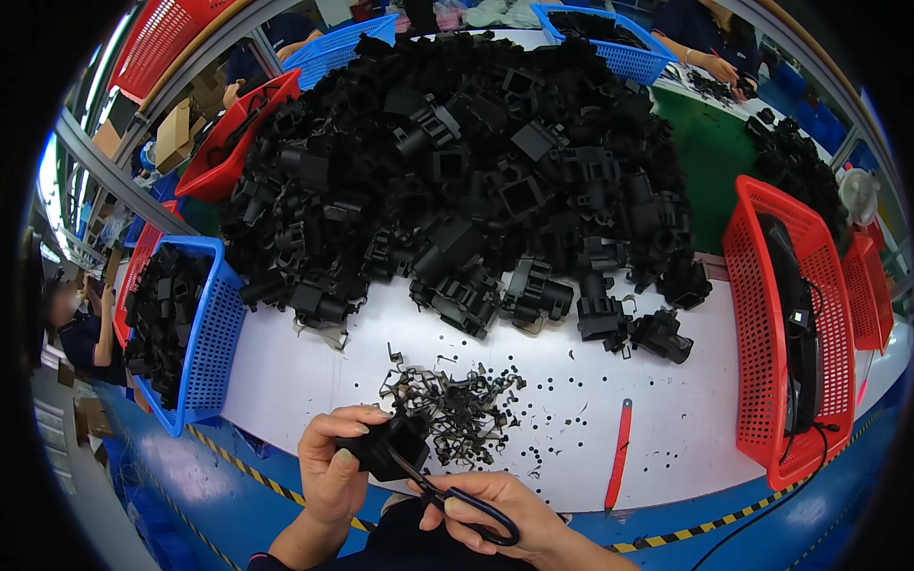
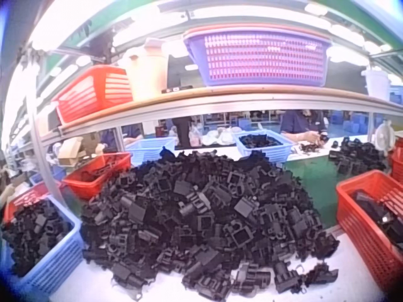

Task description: The recorder is removing excess material from black plastic parts using a hand scraper and scissors.

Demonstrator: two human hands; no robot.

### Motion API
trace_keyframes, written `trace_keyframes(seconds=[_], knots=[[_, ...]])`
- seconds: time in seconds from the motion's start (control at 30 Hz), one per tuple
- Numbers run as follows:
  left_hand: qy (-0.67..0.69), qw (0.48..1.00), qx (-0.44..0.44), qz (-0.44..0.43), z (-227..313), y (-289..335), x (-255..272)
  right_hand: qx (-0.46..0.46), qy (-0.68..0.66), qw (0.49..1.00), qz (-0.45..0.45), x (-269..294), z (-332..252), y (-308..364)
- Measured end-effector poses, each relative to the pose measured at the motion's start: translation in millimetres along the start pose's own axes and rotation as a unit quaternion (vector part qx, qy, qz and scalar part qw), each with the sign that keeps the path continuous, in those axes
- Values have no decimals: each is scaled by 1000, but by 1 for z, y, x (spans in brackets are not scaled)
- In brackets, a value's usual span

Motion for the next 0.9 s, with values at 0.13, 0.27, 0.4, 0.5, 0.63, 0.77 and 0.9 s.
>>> trace_keyframes(seconds=[0.13, 0.27, 0.4, 0.5, 0.63, 0.77, 0.9], knots=[[-5, 1000, 2, 0, 0, 1, 0, 4, -1, 1000, -1, 1, 1, 0], [-16, 1000, 0, 1, 1, 1, -1, 14, -5, 1000, -6, 3, 1, 0], [-16, 1000, -1, -2, 0, 0, -4, 26, -12, 1000, -10, 4, -2, 0], [-19, 1000, -5, -6, 1, 0, -3, 25, 10, 1000, -2, 5, -1, 0], [-38, 999, 5, -10, 3, 3, 3, -12, 68, 997, 38, -2, -6, -1], [-130, 991, -1, -26, 10, 2, -6, 63, 73, 995, 30, 14, -2, 9], [-66, 996, 34, -45, 1, 5, -3, 76, 112, 989, 63, 10, 2, 5]])
Point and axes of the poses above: each hand's wrist, its own y-axis away from the middle knuckle, its own x-axis out of the back of the hand, z = x × y, the point moved 6 cm from there along -y, towards the middle knuckle, and after that the axes turned 14 degrees about x, right-handed, at the moved point
